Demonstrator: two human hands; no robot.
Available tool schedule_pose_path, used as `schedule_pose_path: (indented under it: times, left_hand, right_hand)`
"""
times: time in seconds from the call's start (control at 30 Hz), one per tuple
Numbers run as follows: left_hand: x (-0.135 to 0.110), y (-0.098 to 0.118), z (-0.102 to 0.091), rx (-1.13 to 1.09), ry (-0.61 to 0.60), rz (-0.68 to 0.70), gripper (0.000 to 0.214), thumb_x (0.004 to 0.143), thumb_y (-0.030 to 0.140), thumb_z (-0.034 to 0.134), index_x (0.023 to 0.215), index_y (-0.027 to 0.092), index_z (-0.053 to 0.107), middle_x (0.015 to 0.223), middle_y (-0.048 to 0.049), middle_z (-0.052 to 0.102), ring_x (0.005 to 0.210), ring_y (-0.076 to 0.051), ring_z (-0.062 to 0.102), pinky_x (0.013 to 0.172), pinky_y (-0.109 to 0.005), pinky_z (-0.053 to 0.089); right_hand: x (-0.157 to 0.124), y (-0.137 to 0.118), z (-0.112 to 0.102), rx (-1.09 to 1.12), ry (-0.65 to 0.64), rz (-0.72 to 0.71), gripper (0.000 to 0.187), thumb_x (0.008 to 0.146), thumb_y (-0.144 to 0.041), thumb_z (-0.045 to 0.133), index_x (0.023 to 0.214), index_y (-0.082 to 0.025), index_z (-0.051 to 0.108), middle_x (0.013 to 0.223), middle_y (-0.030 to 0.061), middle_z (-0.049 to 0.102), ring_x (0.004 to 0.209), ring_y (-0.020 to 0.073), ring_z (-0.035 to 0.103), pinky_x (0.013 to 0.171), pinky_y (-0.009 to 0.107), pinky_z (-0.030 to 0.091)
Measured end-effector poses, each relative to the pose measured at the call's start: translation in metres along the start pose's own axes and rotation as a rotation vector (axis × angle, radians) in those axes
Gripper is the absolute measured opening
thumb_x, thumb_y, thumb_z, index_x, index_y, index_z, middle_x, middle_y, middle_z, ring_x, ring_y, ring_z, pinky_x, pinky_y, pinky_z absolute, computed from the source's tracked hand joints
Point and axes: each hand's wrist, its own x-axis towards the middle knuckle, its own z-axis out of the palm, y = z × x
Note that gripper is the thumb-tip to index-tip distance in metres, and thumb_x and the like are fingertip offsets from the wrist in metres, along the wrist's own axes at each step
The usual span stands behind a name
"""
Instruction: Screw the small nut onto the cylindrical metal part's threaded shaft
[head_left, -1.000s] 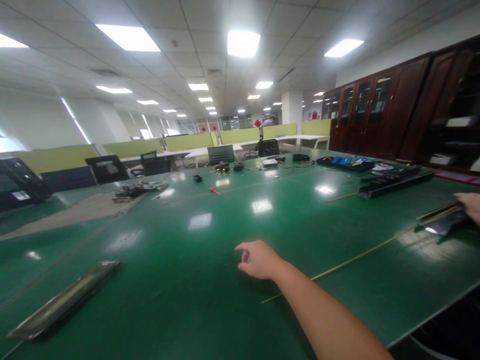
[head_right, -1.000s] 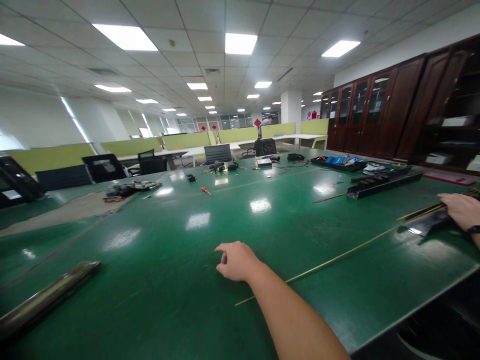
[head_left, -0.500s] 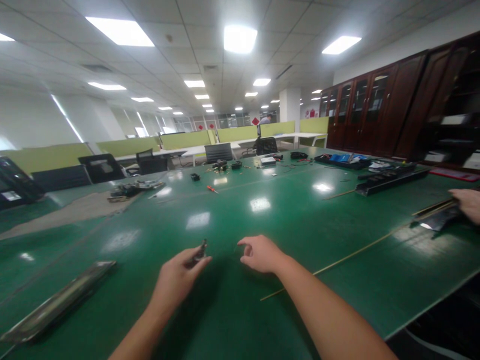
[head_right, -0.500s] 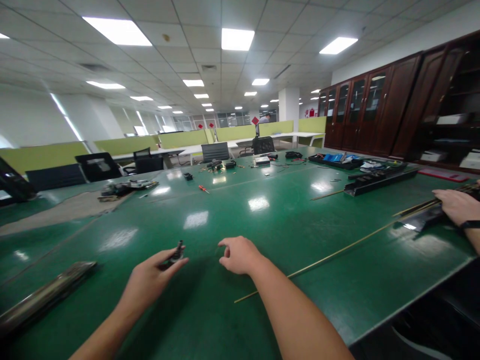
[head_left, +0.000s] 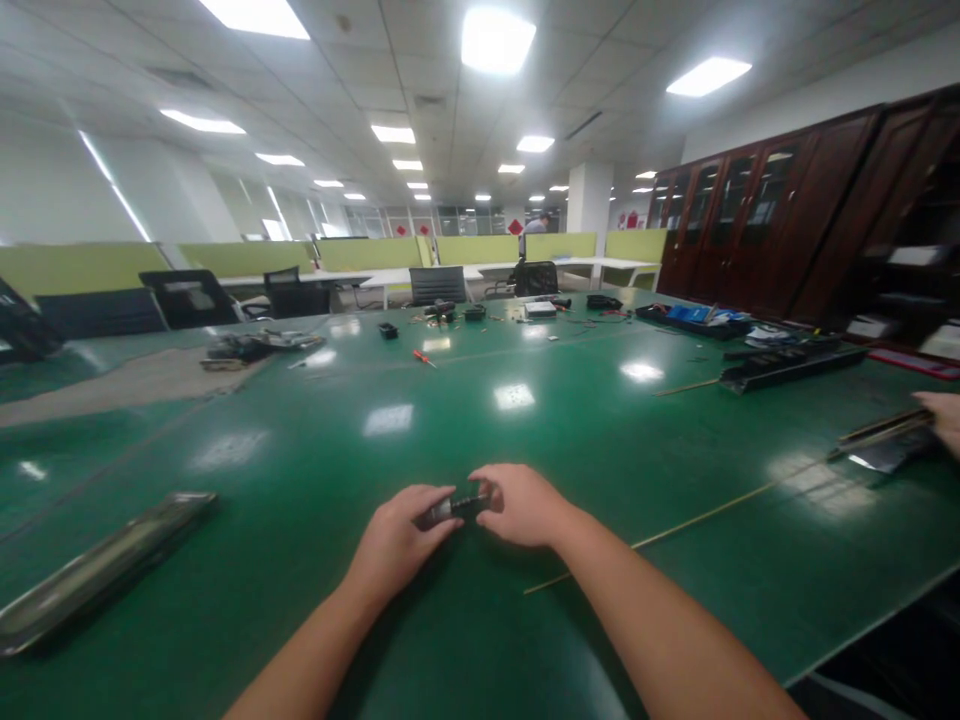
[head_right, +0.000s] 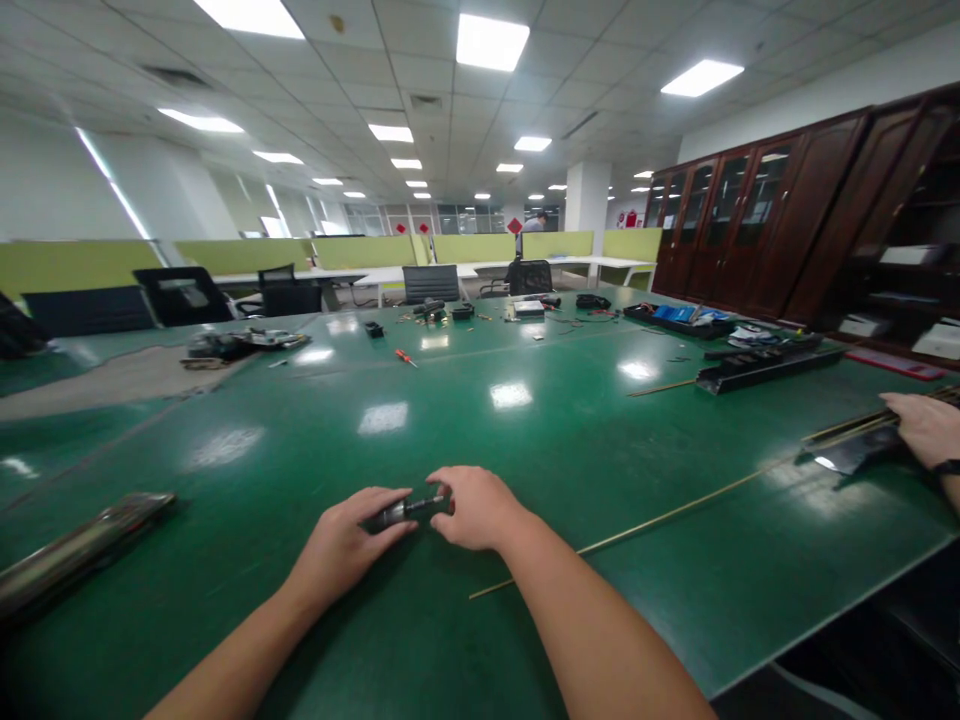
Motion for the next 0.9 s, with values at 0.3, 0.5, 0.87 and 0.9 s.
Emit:
schedule_pose_path:
  times: [0.3,0.5,0.87,0.9]
  left_hand:
    - [-0.004,0.007,0.006,-0.033,0.011,-0.045,0.038,0.079,0.042,0.073,0.113,0.025,0.069,0.106,-0.0037,0.072,0.092,-0.021,0.068,0.081,-0.029,0.053]
    - [-0.005,0.011,0.011,-0.070,0.026,-0.066,0.039,0.078,0.042,0.073,0.113,0.025,0.070,0.107,-0.0041,0.073,0.095,-0.023,0.069,0.088,-0.032,0.055]
    - [-0.006,0.007,0.013,-0.124,-0.009,-0.112,0.041,0.079,0.036,0.070,0.118,0.025,0.064,0.105,-0.0025,0.072,0.091,-0.020,0.069,0.082,-0.029,0.054]
    - [-0.006,0.008,0.013,-0.134,-0.013,-0.114,0.041,0.080,0.035,0.069,0.119,0.025,0.063,0.105,-0.0024,0.072,0.090,-0.019,0.068,0.081,-0.028,0.054]
  right_hand:
    - [-0.001,-0.006,-0.001,-0.029,-0.019,-0.060,0.034,0.077,-0.025,0.069,0.111,-0.024,0.069,0.104,0.0040,0.073,0.092,0.0193,0.065,0.081,0.027,0.048]
    - [-0.001,-0.005,0.001,-0.038,-0.026,-0.064,0.029,0.078,-0.026,0.069,0.106,-0.024,0.072,0.100,0.0031,0.074,0.090,0.0186,0.066,0.079,0.026,0.047]
    - [0.002,-0.004,0.002,-0.080,-0.039,-0.104,0.022,0.084,-0.032,0.066,0.102,-0.025,0.076,0.097,0.0030,0.075,0.088,0.0178,0.065,0.076,0.026,0.045]
    - [0.002,-0.004,0.002,-0.080,-0.044,-0.100,0.022,0.084,-0.032,0.066,0.103,-0.025,0.076,0.097,0.0030,0.075,0.089,0.0180,0.065,0.076,0.026,0.045]
